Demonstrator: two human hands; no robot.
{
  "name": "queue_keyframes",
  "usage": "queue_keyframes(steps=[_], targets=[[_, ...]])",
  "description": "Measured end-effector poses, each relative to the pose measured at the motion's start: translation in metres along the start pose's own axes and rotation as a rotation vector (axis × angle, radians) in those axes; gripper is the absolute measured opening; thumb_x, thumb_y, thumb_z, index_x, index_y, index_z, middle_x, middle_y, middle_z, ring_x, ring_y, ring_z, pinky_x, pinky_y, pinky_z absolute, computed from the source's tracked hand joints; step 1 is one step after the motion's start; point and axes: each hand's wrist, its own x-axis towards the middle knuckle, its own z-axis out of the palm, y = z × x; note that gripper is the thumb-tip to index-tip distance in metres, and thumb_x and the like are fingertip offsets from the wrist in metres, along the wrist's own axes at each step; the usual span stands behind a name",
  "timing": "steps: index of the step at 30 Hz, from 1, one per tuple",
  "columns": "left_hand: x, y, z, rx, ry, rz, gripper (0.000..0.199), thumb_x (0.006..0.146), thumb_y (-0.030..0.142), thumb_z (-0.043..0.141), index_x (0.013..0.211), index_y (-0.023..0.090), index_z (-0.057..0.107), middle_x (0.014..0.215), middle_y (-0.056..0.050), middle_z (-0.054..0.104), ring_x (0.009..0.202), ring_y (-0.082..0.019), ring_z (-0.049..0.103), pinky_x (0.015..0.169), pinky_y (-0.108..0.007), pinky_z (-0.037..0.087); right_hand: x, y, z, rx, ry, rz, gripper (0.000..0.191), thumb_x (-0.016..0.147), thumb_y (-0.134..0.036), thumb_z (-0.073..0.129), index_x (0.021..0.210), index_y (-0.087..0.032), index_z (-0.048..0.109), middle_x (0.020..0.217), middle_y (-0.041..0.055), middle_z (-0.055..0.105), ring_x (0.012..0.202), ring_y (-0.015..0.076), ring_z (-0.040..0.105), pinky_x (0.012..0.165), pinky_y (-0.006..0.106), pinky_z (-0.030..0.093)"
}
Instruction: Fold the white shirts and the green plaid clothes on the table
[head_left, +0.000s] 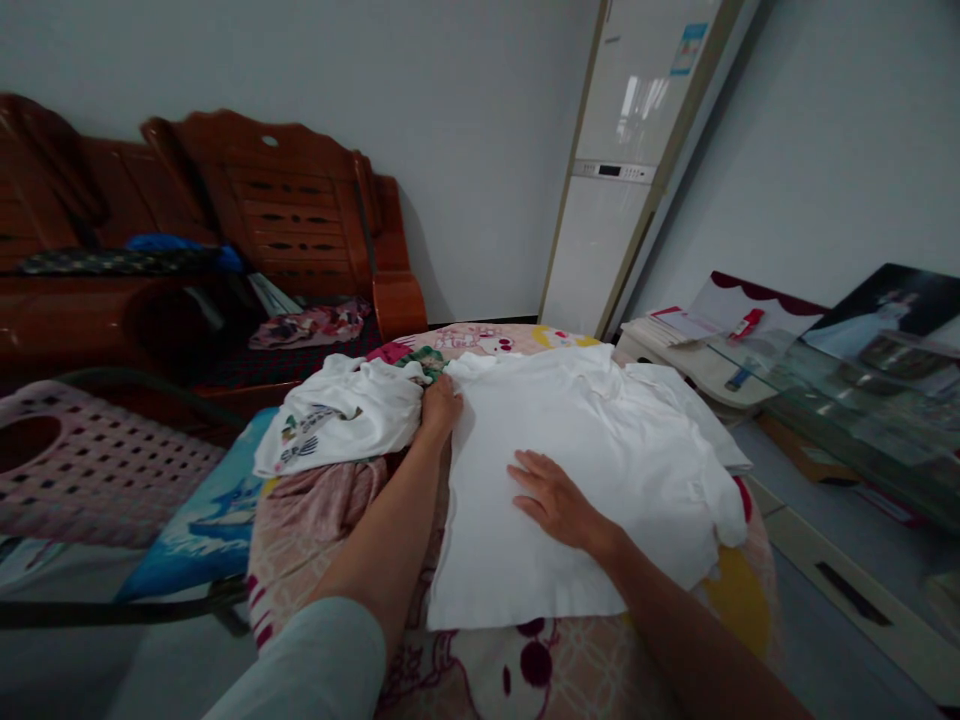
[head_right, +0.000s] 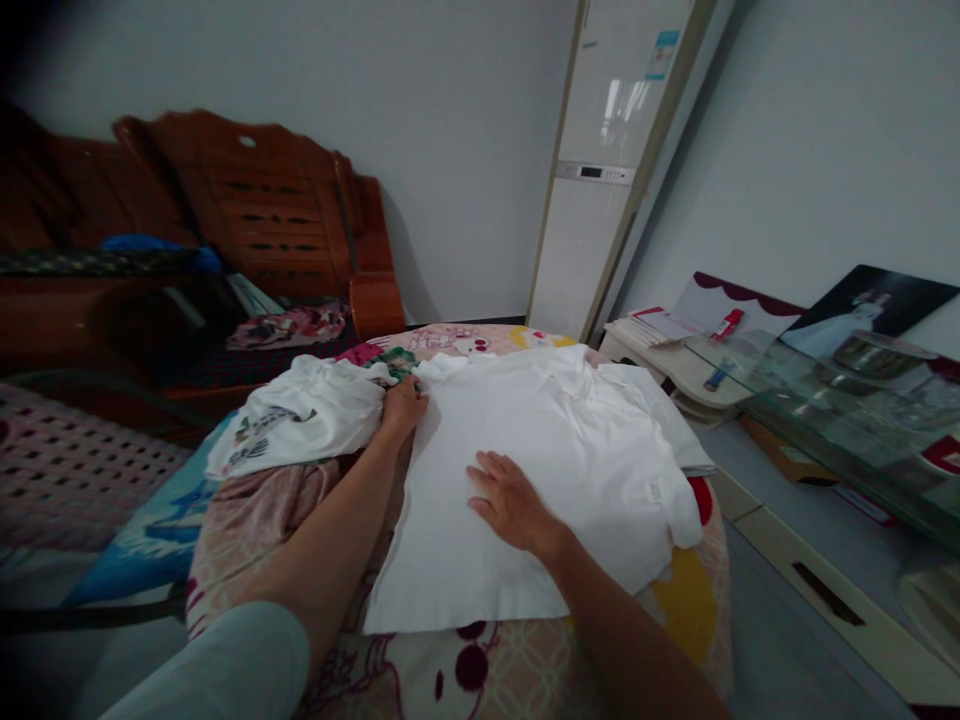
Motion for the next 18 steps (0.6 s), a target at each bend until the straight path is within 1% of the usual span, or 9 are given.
queue_keyframes(steps=[2, 4, 6, 8, 10, 13, 14, 16, 18], targets=[[0.003, -0.001, -0.003, -0.039, -0.011, -0.028, 0.036, 0.081, 0.016, 0.061, 0.116, 0.010, 0.058, 0.098, -0.014, 0.071, 0.098, -0.028, 0.066, 0.086, -0.031, 0.045, 0.002, -0.017, -0.001, 0.076, -0.017, -0.128, 0.039, 0.096, -0.030, 0.052, 0.131, -0.013, 0.060, 0.145, 0.0163, 0.050, 0.136, 0.0247, 0.044, 0.113, 0.043, 0.035], [0.006, -0.002, -0.002, -0.110, -0.008, -0.039, 0.036, 0.079, 0.016, 0.063, 0.115, 0.011, 0.060, 0.093, -0.011, 0.071, 0.093, -0.025, 0.066, 0.083, -0.030, 0.045, 0.005, -0.034, -0.001, 0.146, -0.042, -0.243, 0.031, 0.095, -0.025, 0.053, 0.121, -0.014, 0.065, 0.134, 0.0147, 0.061, 0.125, 0.0222, 0.054, 0.107, 0.040, 0.042], [0.008, -0.004, 0.001, -0.219, -0.007, -0.026, 0.038, 0.078, 0.016, 0.064, 0.116, 0.013, 0.061, 0.092, -0.008, 0.070, 0.086, -0.021, 0.065, 0.078, -0.027, 0.046, 0.009, -0.049, 0.000, 0.192, -0.071, -0.343, 0.026, 0.095, -0.021, 0.052, 0.115, -0.014, 0.067, 0.121, 0.0129, 0.068, 0.112, 0.0195, 0.059, 0.100, 0.036, 0.046], [0.011, -0.007, 0.005, -0.351, -0.016, -0.014, 0.042, 0.077, 0.015, 0.062, 0.119, 0.014, 0.061, 0.088, -0.005, 0.068, 0.076, -0.017, 0.062, 0.070, -0.025, 0.045, 0.011, -0.061, 0.003, 0.201, -0.075, -0.416, 0.028, 0.096, -0.018, 0.048, 0.118, -0.012, 0.064, 0.120, 0.0127, 0.068, 0.107, 0.0182, 0.060, 0.097, 0.033, 0.046], [0.013, -0.009, 0.010, -0.465, -0.027, -0.012, 0.045, 0.077, 0.014, 0.060, 0.122, 0.013, 0.062, 0.083, -0.004, 0.066, 0.067, -0.014, 0.057, 0.063, -0.023, 0.044, 0.011, -0.070, 0.005, 0.171, -0.046, -0.476, 0.033, 0.096, -0.015, 0.045, 0.126, -0.010, 0.059, 0.128, 0.0137, 0.064, 0.107, 0.0182, 0.058, 0.095, 0.033, 0.044], [0.015, -0.011, 0.013, -0.570, -0.051, -0.028, 0.045, 0.075, 0.013, 0.057, 0.119, 0.011, 0.067, 0.076, -0.003, 0.065, 0.059, -0.013, 0.051, 0.056, -0.022, 0.040, 0.011, -0.083, 0.007, 0.070, -0.045, -0.561, 0.038, 0.095, -0.014, 0.043, 0.132, -0.014, 0.053, 0.133, 0.0109, 0.061, 0.097, 0.0180, 0.057, 0.086, 0.033, 0.043], [0.015, -0.011, 0.014, -0.594, -0.059, -0.039, 0.044, 0.074, 0.013, 0.057, 0.116, 0.012, 0.069, 0.075, -0.003, 0.065, 0.058, -0.013, 0.051, 0.056, -0.022, 0.040, 0.010, -0.088, 0.006, 0.032, -0.061, -0.581, 0.036, 0.096, -0.016, 0.044, 0.130, -0.016, 0.054, 0.130, 0.0094, 0.062, 0.091, 0.0179, 0.056, 0.081, 0.033, 0.043], [0.015, -0.010, 0.013, -0.651, -0.073, -0.063, 0.043, 0.072, 0.011, 0.056, 0.112, 0.012, 0.072, 0.077, -0.003, 0.068, 0.061, -0.013, 0.053, 0.058, -0.022, 0.042, 0.009, -0.095, 0.003, -0.032, -0.102, -0.605, 0.027, 0.098, -0.024, 0.044, 0.120, -0.019, 0.059, 0.120, 0.0074, 0.065, 0.083, 0.0180, 0.053, 0.075, 0.033, 0.040], [0.014, -0.008, 0.011, -0.718, -0.082, -0.091, 0.044, 0.070, 0.010, 0.056, 0.110, 0.012, 0.073, 0.084, -0.005, 0.072, 0.068, -0.014, 0.057, 0.062, -0.022, 0.045, 0.008, -0.101, 0.001, -0.059, -0.125, -0.622, 0.023, 0.099, -0.032, 0.043, 0.105, -0.019, 0.061, 0.107, 0.0063, 0.066, 0.082, 0.0185, 0.051, 0.072, 0.033, 0.038]])
